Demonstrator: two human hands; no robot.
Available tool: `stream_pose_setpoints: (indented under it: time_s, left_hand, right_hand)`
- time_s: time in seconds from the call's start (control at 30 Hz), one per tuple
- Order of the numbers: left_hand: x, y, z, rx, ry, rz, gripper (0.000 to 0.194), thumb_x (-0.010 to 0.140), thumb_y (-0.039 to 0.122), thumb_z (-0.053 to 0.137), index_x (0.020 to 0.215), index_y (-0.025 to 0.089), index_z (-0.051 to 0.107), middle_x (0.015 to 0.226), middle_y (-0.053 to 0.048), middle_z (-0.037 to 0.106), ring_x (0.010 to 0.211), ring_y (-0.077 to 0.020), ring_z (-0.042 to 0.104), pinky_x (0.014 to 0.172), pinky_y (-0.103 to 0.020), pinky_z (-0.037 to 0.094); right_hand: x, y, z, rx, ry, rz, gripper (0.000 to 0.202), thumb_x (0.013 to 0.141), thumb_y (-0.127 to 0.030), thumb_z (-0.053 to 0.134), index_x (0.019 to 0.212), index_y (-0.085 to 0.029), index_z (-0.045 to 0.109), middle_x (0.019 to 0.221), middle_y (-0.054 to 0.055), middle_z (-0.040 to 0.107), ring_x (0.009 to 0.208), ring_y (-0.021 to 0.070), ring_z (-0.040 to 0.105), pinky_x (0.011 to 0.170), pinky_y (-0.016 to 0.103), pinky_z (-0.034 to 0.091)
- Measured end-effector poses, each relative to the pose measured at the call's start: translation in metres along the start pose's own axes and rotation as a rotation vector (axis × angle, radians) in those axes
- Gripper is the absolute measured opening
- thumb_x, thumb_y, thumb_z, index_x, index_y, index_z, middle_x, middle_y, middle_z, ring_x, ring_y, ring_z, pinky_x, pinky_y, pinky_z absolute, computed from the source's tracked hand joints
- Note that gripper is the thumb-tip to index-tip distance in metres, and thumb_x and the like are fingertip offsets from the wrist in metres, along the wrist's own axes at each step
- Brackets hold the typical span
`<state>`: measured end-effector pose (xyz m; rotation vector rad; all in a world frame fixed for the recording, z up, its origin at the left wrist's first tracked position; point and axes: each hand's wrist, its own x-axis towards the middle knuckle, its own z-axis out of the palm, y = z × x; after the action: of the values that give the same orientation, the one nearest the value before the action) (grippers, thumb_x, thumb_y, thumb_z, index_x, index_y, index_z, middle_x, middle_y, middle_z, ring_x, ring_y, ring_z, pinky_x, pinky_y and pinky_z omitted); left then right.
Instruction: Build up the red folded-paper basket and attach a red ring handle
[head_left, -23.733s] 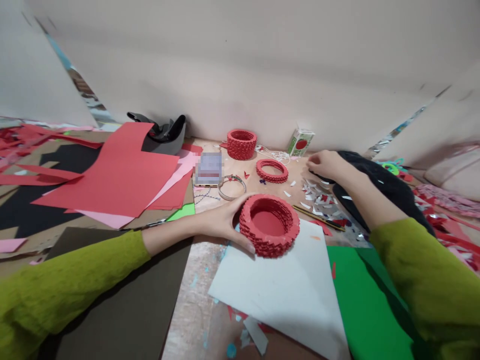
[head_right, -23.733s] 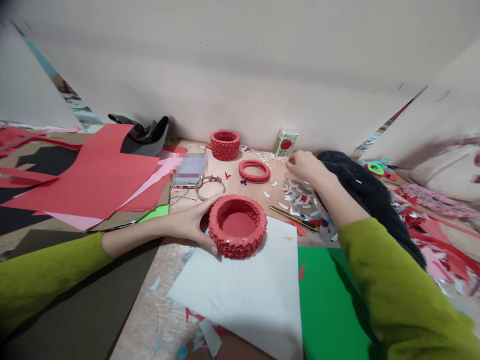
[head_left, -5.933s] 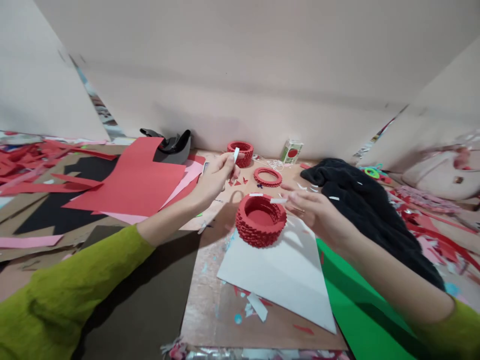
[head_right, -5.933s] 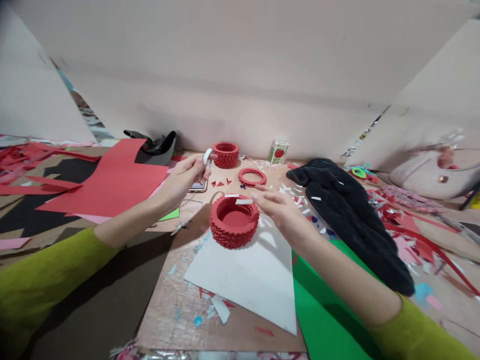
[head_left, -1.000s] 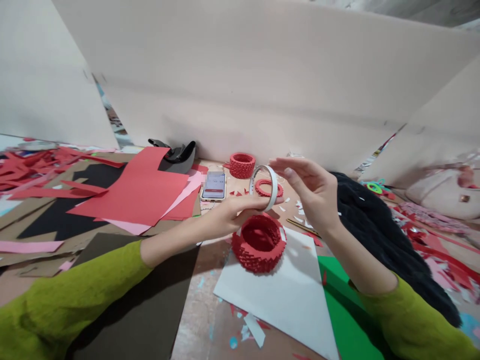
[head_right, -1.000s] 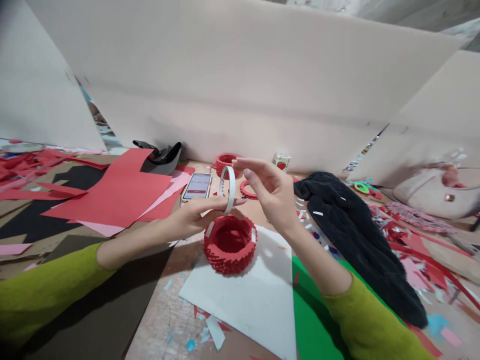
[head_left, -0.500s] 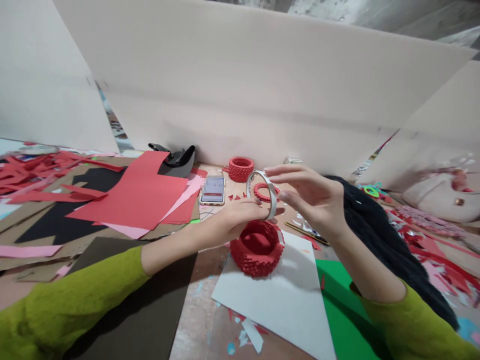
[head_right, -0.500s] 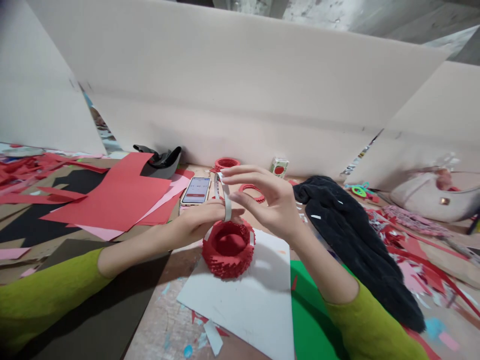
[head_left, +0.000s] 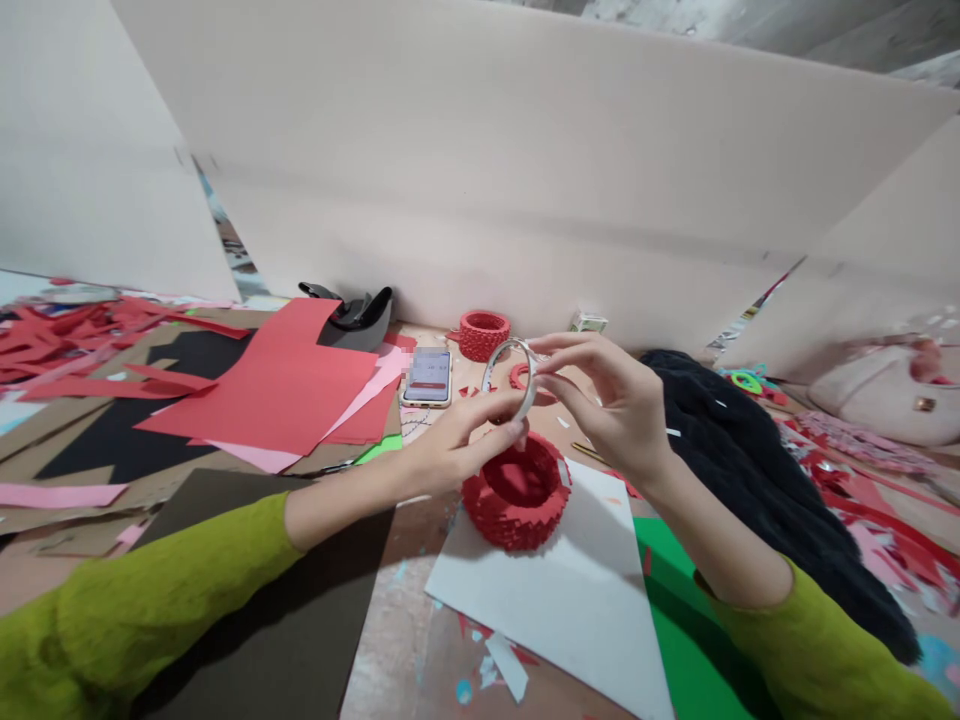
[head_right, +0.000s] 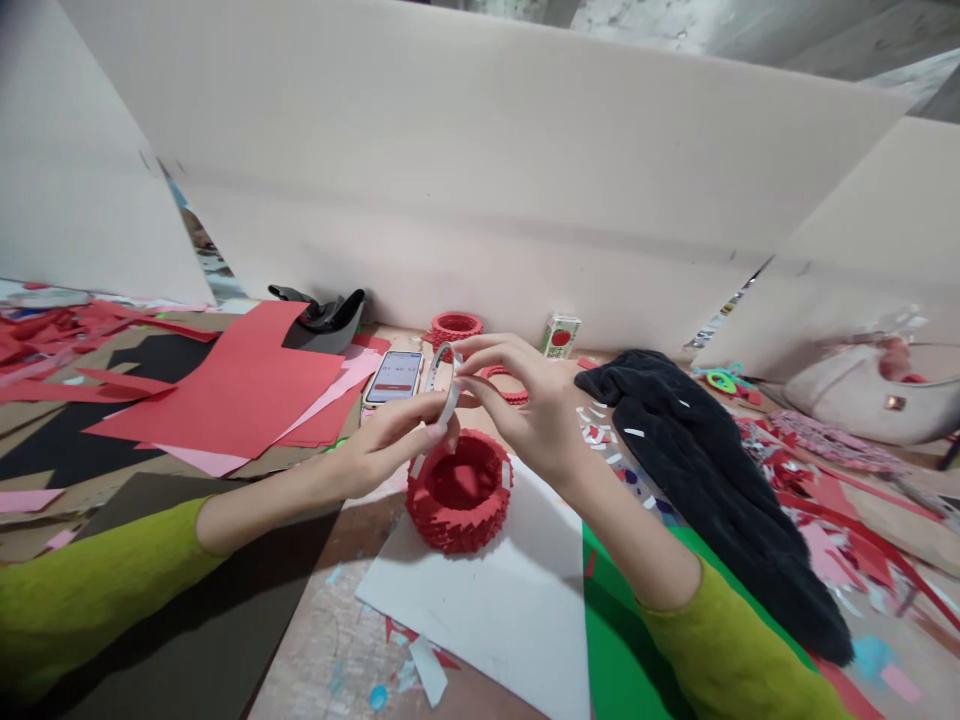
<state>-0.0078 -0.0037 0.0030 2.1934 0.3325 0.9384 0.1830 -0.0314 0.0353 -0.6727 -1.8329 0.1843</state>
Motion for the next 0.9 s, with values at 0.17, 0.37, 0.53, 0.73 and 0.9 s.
stream_pose_setpoints:
  time_s: [0.17,0.37,0.53,0.73,0.9]
  left_hand:
    - [0.003,0.005,-0.002,-0.031,0.087,-0.078,0.03,0.101,0.038,0.038,0.097,0.019,0.061,0.068,0.002,0.044,0.062,-0.0119,0.042,0.06,-0.025,0.038]
    - [0.005,0.005,-0.004,0.074,0.118,-0.062,0.03,0.101,0.035,0.035,0.102,0.018,0.059,0.08,-0.002,0.053,0.068,-0.012,0.047,0.064,-0.026,0.04]
    - [0.005,0.003,-0.004,0.15,0.105,-0.075,0.029,0.101,0.031,0.034,0.097,0.017,0.058,0.08,0.0,0.052,0.07,-0.0123,0.048,0.066,-0.025,0.039]
    - [0.01,-0.002,-0.009,0.188,0.136,-0.141,0.031,0.1,0.034,0.038,0.087,0.017,0.06,0.065,0.003,0.043,0.06,-0.0117,0.04,0.061,-0.025,0.033]
    - [0.012,-0.006,-0.012,0.193,0.165,-0.142,0.03,0.098,0.032,0.041,0.078,0.017,0.057,0.062,0.005,0.038,0.056,-0.0099,0.036,0.055,-0.024,0.028]
  right_hand:
    - [-0.004,0.003,0.009,0.05,0.059,0.039,0.026,0.09,-0.016,0.061,0.112,-0.029,0.064,0.115,0.003,0.065,0.113,0.0215,0.062,0.102,0.045,0.051]
    - [-0.003,0.004,0.011,0.045,0.066,0.141,0.035,0.092,-0.023,0.062,0.125,-0.033,0.061,0.112,0.003,0.068,0.11,0.0215,0.063,0.098,0.043,0.053]
    - [0.0,0.01,0.005,0.011,0.065,0.141,0.007,0.088,-0.022,0.067,0.094,-0.023,0.07,0.104,0.005,0.068,0.104,0.0214,0.064,0.097,0.043,0.052]
    - [0.002,0.011,0.003,-0.124,0.077,0.116,0.009,0.086,-0.014,0.065,0.083,-0.022,0.067,0.099,0.003,0.07,0.097,0.0188,0.065,0.089,0.037,0.053]
    - [0.001,0.015,0.003,-0.186,0.054,0.083,0.011,0.085,-0.012,0.065,0.082,-0.022,0.066,0.099,0.003,0.07,0.097,0.019,0.065,0.091,0.038,0.05]
